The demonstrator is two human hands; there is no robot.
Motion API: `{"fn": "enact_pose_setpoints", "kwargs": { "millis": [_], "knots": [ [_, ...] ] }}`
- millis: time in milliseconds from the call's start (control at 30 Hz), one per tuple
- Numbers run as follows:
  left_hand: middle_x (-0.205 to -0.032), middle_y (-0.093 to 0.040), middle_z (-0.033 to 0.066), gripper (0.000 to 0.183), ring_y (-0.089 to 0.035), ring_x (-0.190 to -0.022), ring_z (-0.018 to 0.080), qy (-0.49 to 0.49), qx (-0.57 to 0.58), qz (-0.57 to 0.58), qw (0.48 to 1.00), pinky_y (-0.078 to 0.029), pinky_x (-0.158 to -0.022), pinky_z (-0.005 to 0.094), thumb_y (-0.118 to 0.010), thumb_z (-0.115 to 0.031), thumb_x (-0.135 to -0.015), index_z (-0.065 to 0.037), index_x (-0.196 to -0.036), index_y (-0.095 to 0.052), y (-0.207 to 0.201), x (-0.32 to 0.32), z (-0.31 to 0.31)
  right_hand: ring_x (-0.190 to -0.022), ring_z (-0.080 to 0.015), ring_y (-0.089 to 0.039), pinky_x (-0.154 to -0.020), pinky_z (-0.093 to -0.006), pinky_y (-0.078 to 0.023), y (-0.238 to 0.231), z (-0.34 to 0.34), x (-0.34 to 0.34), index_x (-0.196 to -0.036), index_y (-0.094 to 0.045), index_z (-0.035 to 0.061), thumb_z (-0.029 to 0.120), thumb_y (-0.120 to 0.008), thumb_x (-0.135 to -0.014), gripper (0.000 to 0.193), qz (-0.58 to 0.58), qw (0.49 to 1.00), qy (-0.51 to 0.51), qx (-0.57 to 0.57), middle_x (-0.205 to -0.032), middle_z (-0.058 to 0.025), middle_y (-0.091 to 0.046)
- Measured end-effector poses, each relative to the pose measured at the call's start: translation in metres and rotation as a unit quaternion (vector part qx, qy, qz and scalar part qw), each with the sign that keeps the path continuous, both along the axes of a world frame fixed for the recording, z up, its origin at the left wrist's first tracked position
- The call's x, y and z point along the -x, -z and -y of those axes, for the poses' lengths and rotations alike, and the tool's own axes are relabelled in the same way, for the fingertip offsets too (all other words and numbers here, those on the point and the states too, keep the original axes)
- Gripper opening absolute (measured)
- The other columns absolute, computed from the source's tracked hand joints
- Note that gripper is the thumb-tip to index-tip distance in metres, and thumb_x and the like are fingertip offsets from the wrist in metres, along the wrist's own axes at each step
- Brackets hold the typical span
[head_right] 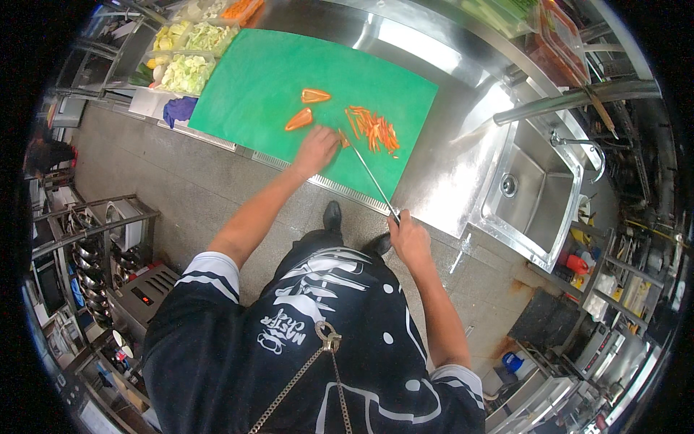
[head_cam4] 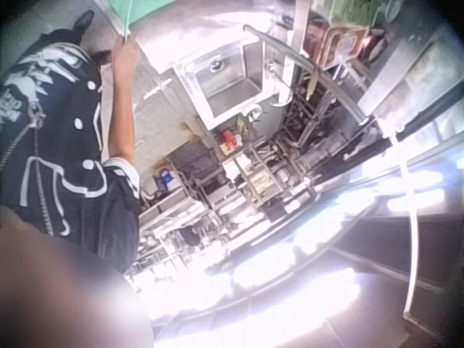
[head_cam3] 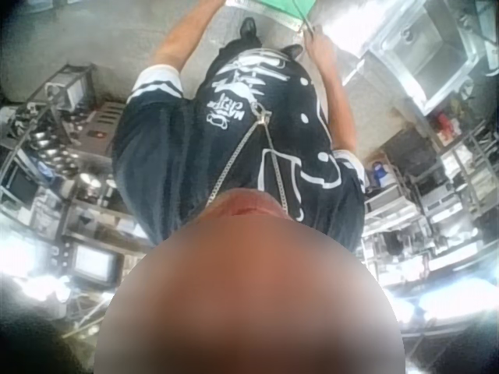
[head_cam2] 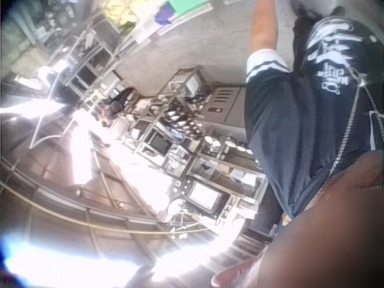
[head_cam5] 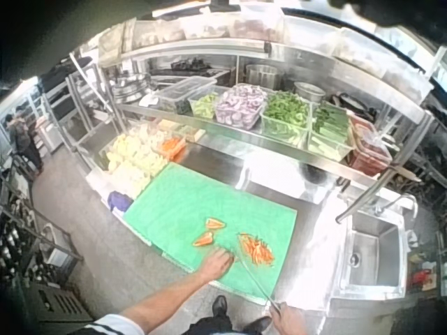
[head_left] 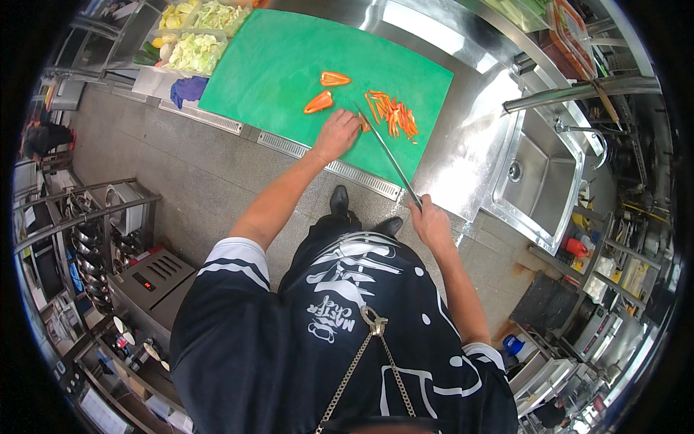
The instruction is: The person slices red bell peppers on a green cutting board, transfers them to a metal bowl, and adds them to a wok with other vegetables. They then whisk eggs in a bowl and pour the beaten eggs into the wok while stirring the contents.
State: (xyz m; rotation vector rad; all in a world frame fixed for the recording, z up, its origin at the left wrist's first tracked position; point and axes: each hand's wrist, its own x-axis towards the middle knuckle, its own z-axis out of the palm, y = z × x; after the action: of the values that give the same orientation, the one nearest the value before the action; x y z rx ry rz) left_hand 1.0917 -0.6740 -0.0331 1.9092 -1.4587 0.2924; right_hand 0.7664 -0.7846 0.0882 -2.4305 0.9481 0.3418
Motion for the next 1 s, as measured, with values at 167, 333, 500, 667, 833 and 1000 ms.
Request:
{"fn": "enact_pose_setpoints", "kwargs": {
  "millis": [167, 333, 500, 667, 833, 1000],
  "knots": [
    [-0.092, -0.058, 0.0069, 0.018, -0.059, -0.092, 0.0277, -0.002, 0.003, 0.014, 1.000, -0.050, -0.080, 0.0409, -0.077, -0.011, -0.080, -0.009, -0.096, -0.068, 0.002, 0.004, 0.000, -0.079, -0.0520, -0.071, -0.071, -0.0612, -0.056, 0.021, -0.010, 0.009, -0.118, -0.057, 0.0006, 0.043, -0.058, -0.105, 0.044, -0.043, 0.999, 0.003, 0.032, -0.082, -0.0303, -0.071],
    [-0.092, -0.058, 0.0062, 0.018, -0.059, -0.092, 0.0274, 0.000, -0.027, 0.048, 0.998, -0.050, -0.079, 0.0413, -0.076, -0.012, -0.080, -0.010, -0.096, -0.069, 0.003, 0.008, 0.003, -0.084, -0.0545, -0.069, -0.075, -0.0616, -0.055, 0.067, -0.002, -0.013, -0.117, -0.059, -0.0001, 0.047, -0.057, -0.105, 0.048, 0.053, 0.998, 0.028, -0.037, -0.084, -0.0330, -0.070],
    [-0.096, -0.059, 0.0086, 0.021, -0.059, -0.098, 0.0294, -0.014, -0.055, 0.021, 0.998, -0.049, -0.084, 0.0424, -0.077, -0.016, -0.083, -0.009, -0.100, -0.068, -0.007, 0.013, 0.003, -0.083, -0.0557, -0.068, -0.073, -0.0614, -0.053, 0.053, 0.010, -0.008, -0.109, -0.059, 0.0001, 0.047, -0.057, -0.105, 0.047, 0.057, 0.994, 0.064, -0.061, -0.086, -0.0325, -0.070],
    [-0.105, -0.059, 0.0109, 0.041, -0.061, -0.100, 0.0318, -0.232, -0.133, 0.018, 0.963, -0.051, -0.085, 0.0454, -0.079, -0.020, -0.084, -0.011, -0.122, -0.067, -0.028, -0.036, -0.024, -0.081, -0.0551, -0.068, -0.069, -0.0623, -0.052, 0.031, 0.002, 0.017, -0.111, -0.058, 0.0015, 0.044, -0.058, -0.105, 0.043, 0.046, 0.999, 0.003, -0.027, -0.081, -0.0326, -0.069],
    [-0.115, -0.058, 0.0118, 0.032, -0.059, -0.111, 0.0343, -0.168, -0.251, 0.012, 0.953, -0.049, -0.091, 0.0518, -0.067, -0.011, -0.089, -0.021, -0.120, -0.072, -0.031, -0.051, -0.031, -0.080, -0.0557, -0.067, -0.069, -0.0631, -0.053, 0.045, 0.011, 0.020, -0.112, -0.057, 0.0017, 0.042, -0.060, -0.104, 0.041, 0.101, 0.994, 0.026, -0.018, -0.082, -0.0314, -0.070],
    [-0.125, -0.053, 0.0156, 0.045, -0.058, -0.112, 0.0374, -0.082, -0.198, 0.089, 0.973, -0.051, -0.091, 0.0511, -0.066, -0.006, -0.088, -0.031, -0.125, -0.074, -0.019, -0.010, -0.017, -0.074, -0.0512, -0.070, -0.065, -0.0597, -0.055, 0.051, 0.008, 0.014, -0.111, -0.058, 0.0016, 0.041, -0.062, -0.104, 0.041, 0.073, 0.997, 0.020, 0.028, -0.076, -0.0290, -0.069]
  ]
}}
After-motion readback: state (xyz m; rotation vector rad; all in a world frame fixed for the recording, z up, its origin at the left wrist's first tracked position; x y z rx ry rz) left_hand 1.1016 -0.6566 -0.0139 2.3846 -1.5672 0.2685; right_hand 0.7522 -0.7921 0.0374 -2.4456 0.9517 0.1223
